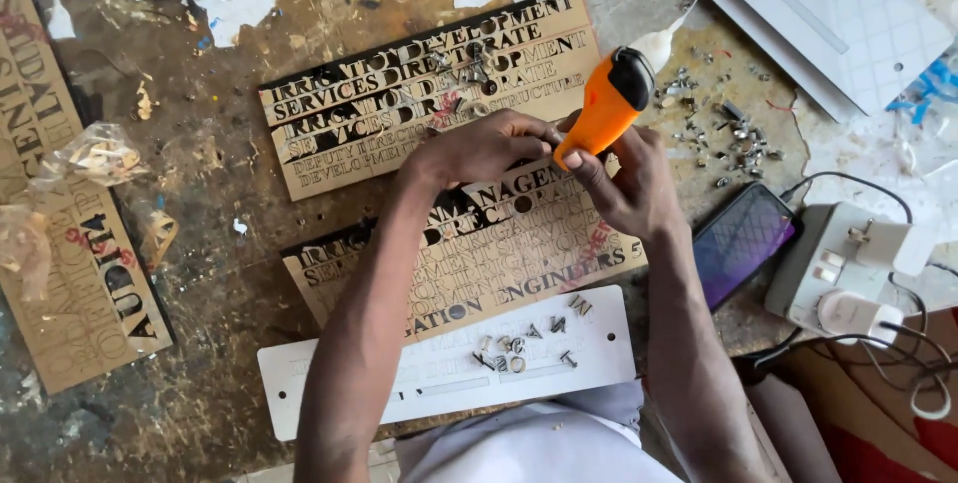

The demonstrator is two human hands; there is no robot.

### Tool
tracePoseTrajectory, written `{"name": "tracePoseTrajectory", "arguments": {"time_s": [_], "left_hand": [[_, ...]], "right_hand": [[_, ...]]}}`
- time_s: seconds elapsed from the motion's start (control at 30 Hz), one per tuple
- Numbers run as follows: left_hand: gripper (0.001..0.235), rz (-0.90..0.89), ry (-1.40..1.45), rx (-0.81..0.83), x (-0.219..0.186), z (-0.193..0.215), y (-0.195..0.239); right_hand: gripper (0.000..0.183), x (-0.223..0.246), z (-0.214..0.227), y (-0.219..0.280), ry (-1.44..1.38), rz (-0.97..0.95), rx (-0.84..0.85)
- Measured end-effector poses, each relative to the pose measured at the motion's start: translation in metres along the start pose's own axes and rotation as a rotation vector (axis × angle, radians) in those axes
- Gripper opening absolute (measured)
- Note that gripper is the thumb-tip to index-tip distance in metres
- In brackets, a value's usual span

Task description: A person uses a utility knife to carefully cut out and remove letters from a cardboard template on a workbench.

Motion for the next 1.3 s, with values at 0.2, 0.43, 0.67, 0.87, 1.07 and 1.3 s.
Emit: {"name": "tracePoseTrajectory", "arguments": {"time_s": [0.2, 0.43, 0.67, 0.87, 1.07, 1.3], "left_hand": [[0.049, 0.005, 0.004, 0.085, 0.016, 0.01, -0.011], [0.042, 0.048, -0.054, 0.203, 0.057, 0.052, -0.051], [0.04, 0.087, 0.104, 0.291, 0.029, 0.044, -0.035], [0.032, 0.076, 0.015, 0.307, 0.022, 0.038, -0.033], [0.032, 0.108, 0.011, 0.303, 0.032, 0.036, -0.036], [0.032, 0.112, 0.006, 0.261, 0.038, 0.03, -0.039]], "right_hand": [[0.041, -0.017, 0.017, 0.013, -0.025, -0.004, -0.079], [0.049, 0.004, 0.009, 0.007, -0.054, -0.138, -0.223], [0.053, -0.035, 0.016, 0.023, 0.156, -0.138, -0.488], [0.058, -0.005, 0.003, 0.005, 0.114, -0.302, -0.545], [0.059, -0.008, 0.003, 0.007, -0.072, -0.402, -0.564], [0.057, -0.007, 0.005, 0.008, -0.123, -0.373, -0.587]]}}
Point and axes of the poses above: each hand's wrist, its own y-axis away from the middle knuckle, its own z-axis out of the back of the hand, x = y × z, the point moved 2 cm from there along -y, towards the middle knuckle
